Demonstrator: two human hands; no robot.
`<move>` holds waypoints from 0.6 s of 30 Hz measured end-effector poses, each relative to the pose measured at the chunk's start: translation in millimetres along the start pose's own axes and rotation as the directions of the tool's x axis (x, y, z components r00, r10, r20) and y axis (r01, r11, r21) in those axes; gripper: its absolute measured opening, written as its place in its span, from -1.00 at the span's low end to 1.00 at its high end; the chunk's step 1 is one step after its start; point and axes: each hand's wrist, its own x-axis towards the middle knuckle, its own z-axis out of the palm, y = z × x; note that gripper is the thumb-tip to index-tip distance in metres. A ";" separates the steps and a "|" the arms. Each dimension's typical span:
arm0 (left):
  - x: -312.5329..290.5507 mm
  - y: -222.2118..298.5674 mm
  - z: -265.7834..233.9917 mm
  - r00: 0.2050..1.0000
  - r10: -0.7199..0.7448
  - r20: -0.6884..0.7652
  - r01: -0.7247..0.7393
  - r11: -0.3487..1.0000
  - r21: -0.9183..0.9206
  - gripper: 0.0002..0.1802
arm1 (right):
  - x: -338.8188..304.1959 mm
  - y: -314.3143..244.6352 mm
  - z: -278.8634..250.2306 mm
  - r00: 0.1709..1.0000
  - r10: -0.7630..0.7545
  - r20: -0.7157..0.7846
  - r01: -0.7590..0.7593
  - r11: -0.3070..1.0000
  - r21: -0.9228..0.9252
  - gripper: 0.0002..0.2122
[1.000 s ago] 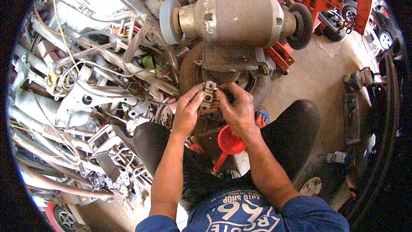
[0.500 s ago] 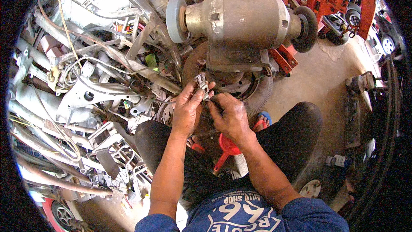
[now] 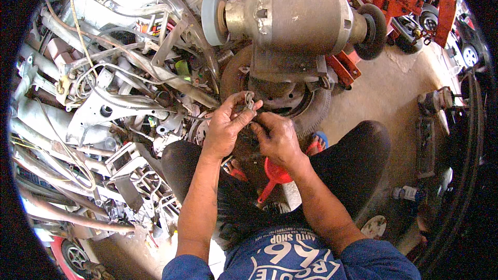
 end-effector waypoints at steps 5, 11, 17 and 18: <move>-1.0 8.0 3.4 0.998 -0.059 -0.015 0.059 0.998 -0.023 -0.54 | 1.9 1.6 -1.1 0.985 0.134 0.107 -0.146 0.983 0.110 -0.73; -0.2 9.1 -0.5 0.998 -0.052 0.018 0.052 0.999 -0.015 -0.58 | -0.5 -9.7 2.9 0.968 0.232 0.096 -0.246 0.952 0.182 -0.70; 1.6 -6.9 2.8 0.998 -0.044 0.040 0.054 0.956 -0.289 -0.62 | 3.9 -7.0 -2.1 0.962 0.249 0.112 -0.251 0.968 0.008 -0.72; 2.6 -8.8 4.3 0.999 -0.047 0.022 0.051 0.967 -0.252 -0.62 | 4.4 -9.8 -4.0 0.940 0.312 0.135 -0.310 0.950 -0.036 -0.73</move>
